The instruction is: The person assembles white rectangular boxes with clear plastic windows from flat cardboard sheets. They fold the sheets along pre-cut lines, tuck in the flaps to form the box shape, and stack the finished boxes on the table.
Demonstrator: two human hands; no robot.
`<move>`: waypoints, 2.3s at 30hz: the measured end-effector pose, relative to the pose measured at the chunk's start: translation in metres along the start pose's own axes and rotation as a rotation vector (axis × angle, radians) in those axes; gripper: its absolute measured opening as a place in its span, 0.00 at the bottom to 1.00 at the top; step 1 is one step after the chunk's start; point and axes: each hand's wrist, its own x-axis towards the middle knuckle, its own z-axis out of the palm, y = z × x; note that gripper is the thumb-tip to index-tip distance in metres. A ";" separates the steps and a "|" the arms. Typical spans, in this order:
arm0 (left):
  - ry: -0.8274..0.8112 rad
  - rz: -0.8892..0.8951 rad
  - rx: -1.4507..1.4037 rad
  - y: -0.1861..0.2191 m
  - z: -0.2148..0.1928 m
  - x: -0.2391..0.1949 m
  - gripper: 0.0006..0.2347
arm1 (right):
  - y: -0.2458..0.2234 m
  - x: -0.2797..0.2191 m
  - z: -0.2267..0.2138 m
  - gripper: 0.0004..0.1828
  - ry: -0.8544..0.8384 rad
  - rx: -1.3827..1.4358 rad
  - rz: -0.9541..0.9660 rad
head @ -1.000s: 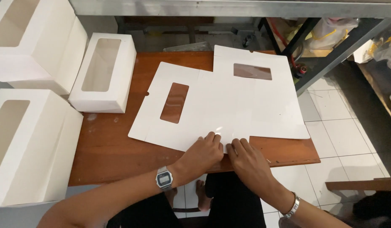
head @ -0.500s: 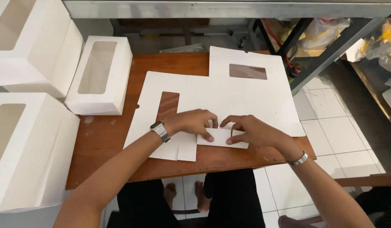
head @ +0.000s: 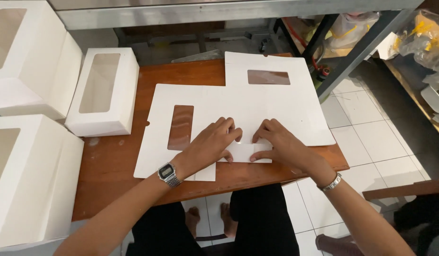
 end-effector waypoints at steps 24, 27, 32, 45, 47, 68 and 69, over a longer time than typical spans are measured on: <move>0.141 -0.136 0.080 0.050 0.095 -0.033 0.35 | -0.007 -0.080 0.080 0.45 0.356 -0.197 -0.317; 0.391 -0.014 0.340 0.039 0.088 -0.023 0.11 | -0.002 -0.080 0.084 0.35 0.418 -0.123 -0.331; 0.363 -0.030 0.091 0.013 0.073 -0.014 0.23 | -0.010 -0.077 0.060 0.27 0.571 0.232 -0.194; 0.370 0.059 0.438 0.067 0.107 -0.074 0.45 | -0.015 -0.082 0.072 0.12 0.309 0.125 -0.123; 0.370 0.088 0.355 0.061 0.101 -0.071 0.43 | -0.025 -0.086 0.077 0.11 0.352 -0.005 -0.254; 0.041 -0.113 -0.134 -0.108 0.029 0.157 0.35 | 0.117 0.092 -0.037 0.36 -0.045 0.080 0.309; 0.016 -0.105 -0.105 -0.108 0.032 0.154 0.35 | 0.137 0.105 -0.026 0.31 -0.053 0.109 0.252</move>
